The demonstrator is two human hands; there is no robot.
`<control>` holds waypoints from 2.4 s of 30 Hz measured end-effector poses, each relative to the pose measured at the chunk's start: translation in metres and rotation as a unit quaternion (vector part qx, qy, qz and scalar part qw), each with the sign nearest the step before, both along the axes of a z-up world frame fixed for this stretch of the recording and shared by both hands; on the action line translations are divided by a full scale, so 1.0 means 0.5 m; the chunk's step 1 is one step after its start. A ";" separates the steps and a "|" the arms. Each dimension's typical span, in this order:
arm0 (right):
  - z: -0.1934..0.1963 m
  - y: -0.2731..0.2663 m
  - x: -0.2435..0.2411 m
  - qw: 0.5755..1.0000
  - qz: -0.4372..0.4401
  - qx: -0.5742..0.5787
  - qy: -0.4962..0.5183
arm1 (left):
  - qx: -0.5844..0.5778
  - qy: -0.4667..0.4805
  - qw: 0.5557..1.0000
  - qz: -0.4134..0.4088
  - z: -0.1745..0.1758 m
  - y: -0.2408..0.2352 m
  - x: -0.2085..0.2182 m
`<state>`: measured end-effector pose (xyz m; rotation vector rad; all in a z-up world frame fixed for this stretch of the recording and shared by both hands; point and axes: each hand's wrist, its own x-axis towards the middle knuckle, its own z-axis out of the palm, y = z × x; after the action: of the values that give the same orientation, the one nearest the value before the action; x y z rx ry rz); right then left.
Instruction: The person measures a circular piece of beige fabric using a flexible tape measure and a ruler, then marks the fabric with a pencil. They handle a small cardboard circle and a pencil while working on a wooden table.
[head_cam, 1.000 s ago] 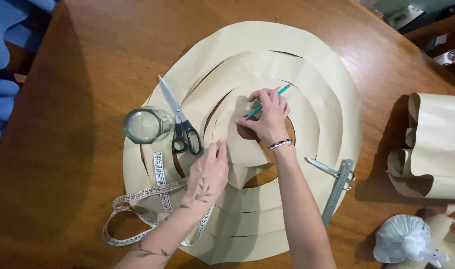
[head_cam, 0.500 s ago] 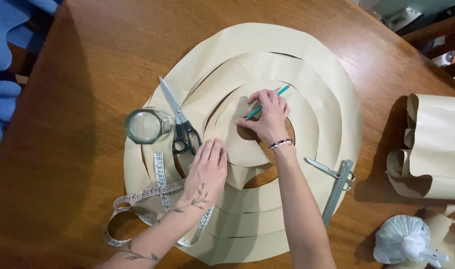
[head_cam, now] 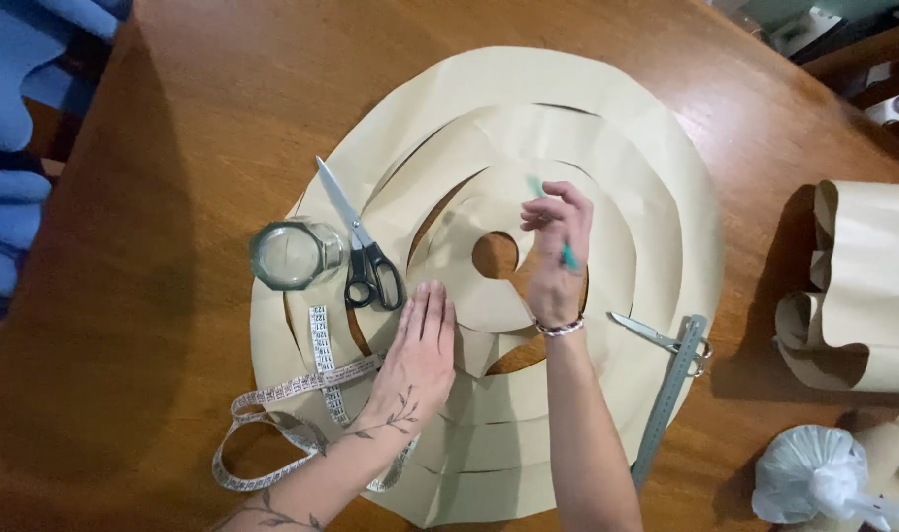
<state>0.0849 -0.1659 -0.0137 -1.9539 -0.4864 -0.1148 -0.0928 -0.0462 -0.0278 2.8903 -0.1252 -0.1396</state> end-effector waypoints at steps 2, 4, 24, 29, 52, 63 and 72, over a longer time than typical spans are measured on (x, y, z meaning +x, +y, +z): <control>0.004 0.013 -0.006 0.960 0.041 0.248 0.120 | 0.004 -0.002 1.000 -0.009 -0.005 0.000 0.000; -0.014 0.018 -0.026 0.944 0.016 0.275 0.185 | 0.006 -0.002 1.000 -0.010 -0.013 -0.001 -0.001; 0.036 -0.023 -0.121 0.989 -0.135 0.050 0.017 | 0.110 0.011 0.993 -0.049 -0.007 -0.001 0.002; 0.004 -0.023 -0.142 0.904 -0.017 -0.397 -0.154 | 0.043 -0.030 0.998 -0.033 -0.005 0.011 0.010; -0.053 -0.022 -0.183 0.929 0.042 -0.346 -0.127 | -0.189 0.087 0.978 0.032 0.053 0.063 0.038; -0.050 -0.027 -0.170 0.931 0.076 -0.331 -0.130 | -0.202 0.000 0.977 0.061 0.026 0.053 0.035; 0.007 -0.087 -0.166 0.930 -0.023 -0.348 -0.112 | -0.186 -0.023 0.982 -0.018 0.089 0.043 0.003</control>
<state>0.0017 -0.2093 -0.0104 -2.6675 -0.6977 -0.2180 -0.0913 -0.0249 0.0168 2.5194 -0.1890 -0.0477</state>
